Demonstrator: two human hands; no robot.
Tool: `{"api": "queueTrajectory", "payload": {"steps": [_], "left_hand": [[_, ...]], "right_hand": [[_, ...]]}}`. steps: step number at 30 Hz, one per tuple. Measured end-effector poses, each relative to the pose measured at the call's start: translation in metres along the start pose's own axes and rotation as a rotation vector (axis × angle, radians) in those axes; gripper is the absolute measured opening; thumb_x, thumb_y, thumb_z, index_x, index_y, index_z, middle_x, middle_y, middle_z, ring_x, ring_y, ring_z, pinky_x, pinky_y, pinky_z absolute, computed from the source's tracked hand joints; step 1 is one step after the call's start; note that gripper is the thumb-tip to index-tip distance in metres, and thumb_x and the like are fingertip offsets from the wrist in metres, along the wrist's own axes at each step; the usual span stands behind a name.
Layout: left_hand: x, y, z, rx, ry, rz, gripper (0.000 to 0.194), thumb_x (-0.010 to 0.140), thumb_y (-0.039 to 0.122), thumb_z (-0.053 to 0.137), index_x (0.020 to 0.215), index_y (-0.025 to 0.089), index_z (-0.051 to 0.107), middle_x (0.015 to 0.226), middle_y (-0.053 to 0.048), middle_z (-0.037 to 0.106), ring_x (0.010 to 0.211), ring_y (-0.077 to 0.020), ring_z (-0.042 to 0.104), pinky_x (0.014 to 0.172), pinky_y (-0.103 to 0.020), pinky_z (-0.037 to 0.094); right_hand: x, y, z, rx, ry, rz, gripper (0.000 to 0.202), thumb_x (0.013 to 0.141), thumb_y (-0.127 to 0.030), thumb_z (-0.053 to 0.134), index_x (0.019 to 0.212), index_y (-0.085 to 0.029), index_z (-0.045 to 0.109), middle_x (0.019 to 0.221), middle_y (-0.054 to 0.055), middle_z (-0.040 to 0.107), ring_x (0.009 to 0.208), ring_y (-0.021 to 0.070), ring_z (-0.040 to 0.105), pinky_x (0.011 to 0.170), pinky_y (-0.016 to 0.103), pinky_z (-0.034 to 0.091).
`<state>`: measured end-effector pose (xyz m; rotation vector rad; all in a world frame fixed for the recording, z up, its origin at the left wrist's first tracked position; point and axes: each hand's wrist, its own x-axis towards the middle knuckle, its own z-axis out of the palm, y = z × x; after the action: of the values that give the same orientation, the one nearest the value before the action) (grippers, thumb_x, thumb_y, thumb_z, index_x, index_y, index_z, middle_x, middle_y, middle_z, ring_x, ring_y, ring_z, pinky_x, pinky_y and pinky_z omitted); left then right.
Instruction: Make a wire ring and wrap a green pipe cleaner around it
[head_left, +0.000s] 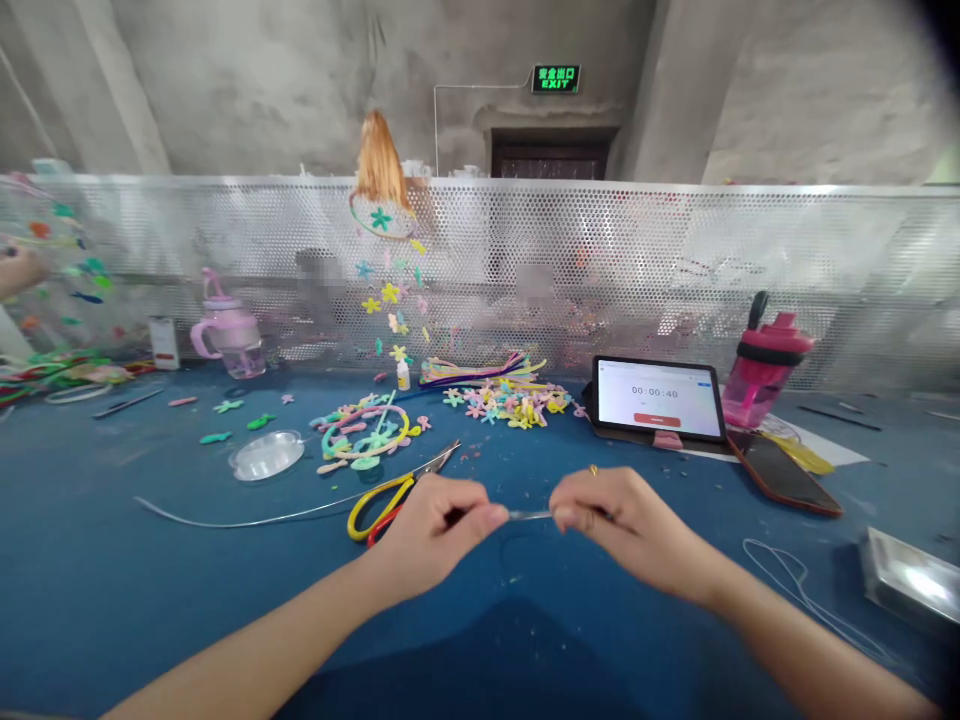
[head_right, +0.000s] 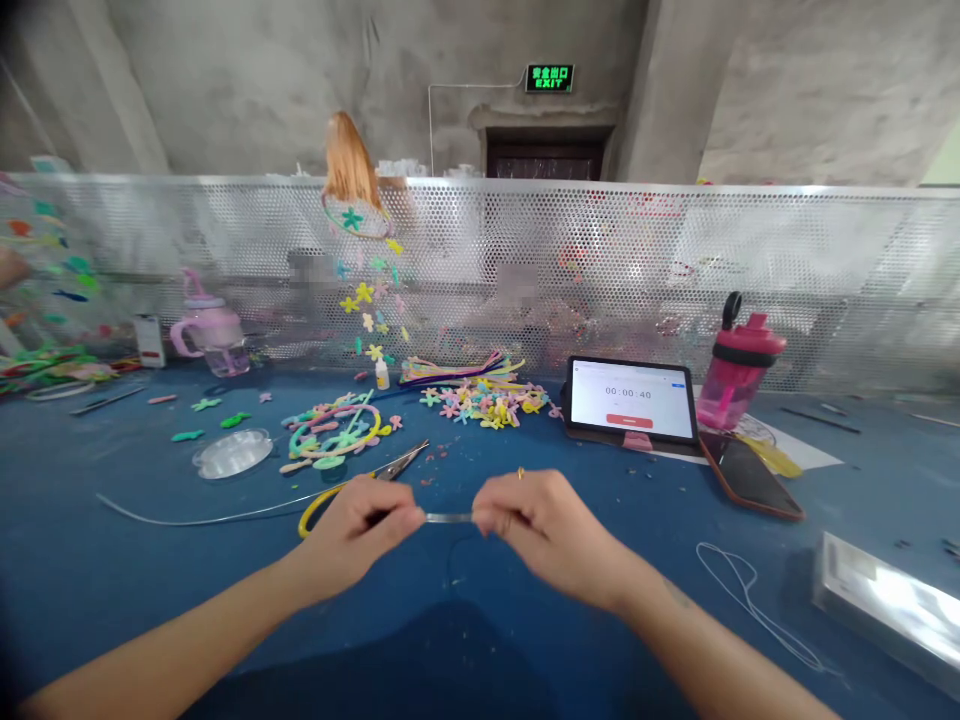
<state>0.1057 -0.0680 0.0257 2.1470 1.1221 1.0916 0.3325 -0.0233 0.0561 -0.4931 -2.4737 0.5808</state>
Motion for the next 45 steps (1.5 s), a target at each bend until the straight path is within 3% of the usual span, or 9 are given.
{"api": "queueTrajectory", "payload": {"steps": [3, 7, 13, 28, 45], "left_hand": [[0.017, -0.006, 0.005, -0.371, 0.062, -0.206, 0.048, 0.086, 0.045, 0.049, 0.052, 0.016, 0.035, 0.048, 0.006, 0.024, 0.046, -0.0066, 0.020, 0.044, -0.023, 0.016], [0.037, -0.017, 0.006, -0.612, 0.065, -0.288, 0.047, 0.082, 0.043, 0.057, 0.051, 0.016, 0.035, 0.046, 0.007, 0.025, 0.043, -0.0052, 0.020, 0.043, -0.023, 0.015], [0.050, -0.025, 0.001, -0.696, 0.035, -0.342, 0.047, 0.080, 0.043, 0.060, 0.053, 0.018, 0.032, 0.044, 0.009, 0.022, 0.038, -0.0040, 0.015, 0.042, -0.024, 0.011], [0.037, -0.029, -0.002, -0.759, 0.024, -0.384, 0.048, 0.082, 0.042, 0.059, 0.051, 0.016, 0.033, 0.042, 0.009, 0.023, 0.037, -0.0036, 0.015, 0.043, -0.025, 0.009], [0.023, -0.028, 0.002, -0.829, 0.098, -0.389, 0.050, 0.079, 0.042, 0.063, 0.051, 0.016, 0.030, 0.042, 0.010, 0.021, 0.037, -0.0025, 0.015, 0.041, -0.022, 0.014]], "right_hand": [[0.019, 0.011, -0.016, 0.120, -0.059, 0.140, 0.029, 0.092, -0.030, 0.044, 0.068, -0.017, 0.053, 0.065, -0.002, 0.052, 0.062, 0.0102, 0.044, 0.059, 0.022, 0.033], [0.035, 0.033, -0.021, 0.236, -0.065, 0.205, 0.030, 0.089, -0.034, 0.047, 0.064, -0.017, 0.052, 0.064, -0.003, 0.047, 0.061, 0.0102, 0.040, 0.060, 0.024, 0.031], [0.042, 0.046, -0.017, 0.303, -0.015, 0.279, 0.028, 0.087, -0.030, 0.046, 0.062, -0.018, 0.052, 0.060, -0.003, 0.040, 0.055, 0.0097, 0.032, 0.055, 0.025, 0.026], [0.047, 0.046, -0.005, 0.222, 0.002, 0.245, 0.028, 0.086, -0.030, 0.047, 0.062, -0.017, 0.054, 0.063, -0.002, 0.046, 0.060, 0.0111, 0.039, 0.060, 0.025, 0.030], [0.052, 0.037, 0.000, 0.194, 0.004, 0.213, 0.028, 0.085, -0.028, 0.049, 0.061, -0.016, 0.056, 0.060, -0.002, 0.049, 0.059, 0.0107, 0.041, 0.060, 0.024, 0.032]]}}
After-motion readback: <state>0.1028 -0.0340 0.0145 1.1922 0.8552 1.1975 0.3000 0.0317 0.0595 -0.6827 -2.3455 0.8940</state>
